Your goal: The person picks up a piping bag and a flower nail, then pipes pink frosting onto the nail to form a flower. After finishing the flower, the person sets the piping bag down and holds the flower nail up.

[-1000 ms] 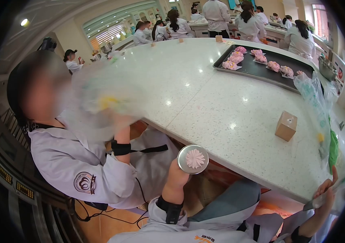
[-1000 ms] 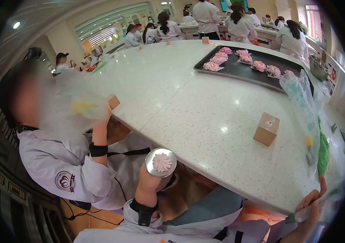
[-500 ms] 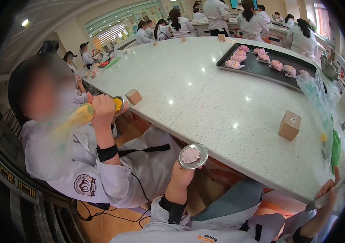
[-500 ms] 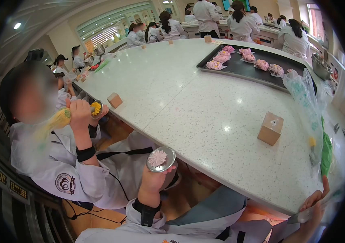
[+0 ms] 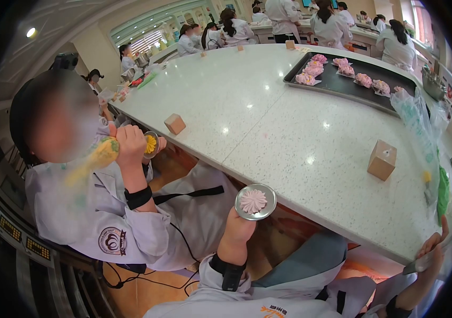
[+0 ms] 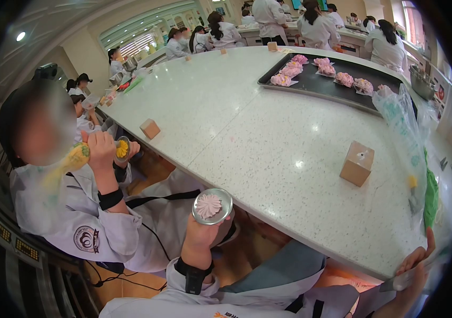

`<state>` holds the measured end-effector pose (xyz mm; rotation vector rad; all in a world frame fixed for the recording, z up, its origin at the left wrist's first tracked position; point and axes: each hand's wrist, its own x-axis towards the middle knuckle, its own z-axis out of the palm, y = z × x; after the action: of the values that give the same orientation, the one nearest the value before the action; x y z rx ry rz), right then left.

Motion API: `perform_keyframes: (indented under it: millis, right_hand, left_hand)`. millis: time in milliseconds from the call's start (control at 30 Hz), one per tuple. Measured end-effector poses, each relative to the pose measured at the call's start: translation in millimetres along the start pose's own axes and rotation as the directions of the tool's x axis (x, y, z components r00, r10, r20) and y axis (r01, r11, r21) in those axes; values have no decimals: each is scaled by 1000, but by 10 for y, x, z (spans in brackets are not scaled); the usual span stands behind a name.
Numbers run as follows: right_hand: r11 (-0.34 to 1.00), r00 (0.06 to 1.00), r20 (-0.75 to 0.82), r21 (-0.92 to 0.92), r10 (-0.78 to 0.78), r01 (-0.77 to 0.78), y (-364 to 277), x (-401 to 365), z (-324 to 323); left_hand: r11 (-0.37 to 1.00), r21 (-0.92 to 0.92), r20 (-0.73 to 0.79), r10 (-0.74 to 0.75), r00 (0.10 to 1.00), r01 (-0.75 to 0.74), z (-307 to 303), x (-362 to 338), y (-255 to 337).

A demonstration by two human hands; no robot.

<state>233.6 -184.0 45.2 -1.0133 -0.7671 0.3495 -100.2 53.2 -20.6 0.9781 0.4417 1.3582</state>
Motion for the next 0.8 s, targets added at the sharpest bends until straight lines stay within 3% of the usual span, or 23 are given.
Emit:
perform_keyframes:
  millis: [67,133,800]
  right_hand:
    - [1000,998,-56,0,2,-2,3,7,4]
    - [1000,999,-35,-17,-18,17,20,11,-25]
    - [998,998,-69,-64,-10,6,-11,-9,30]
  left_hand:
    - [1000,0,43,15,999,-15,-13,-1,5]
    - [989,-146,52,-30,998,37,23,-13,37]
    - [997,-72,-29,-41,999,39,9,-21,-73]
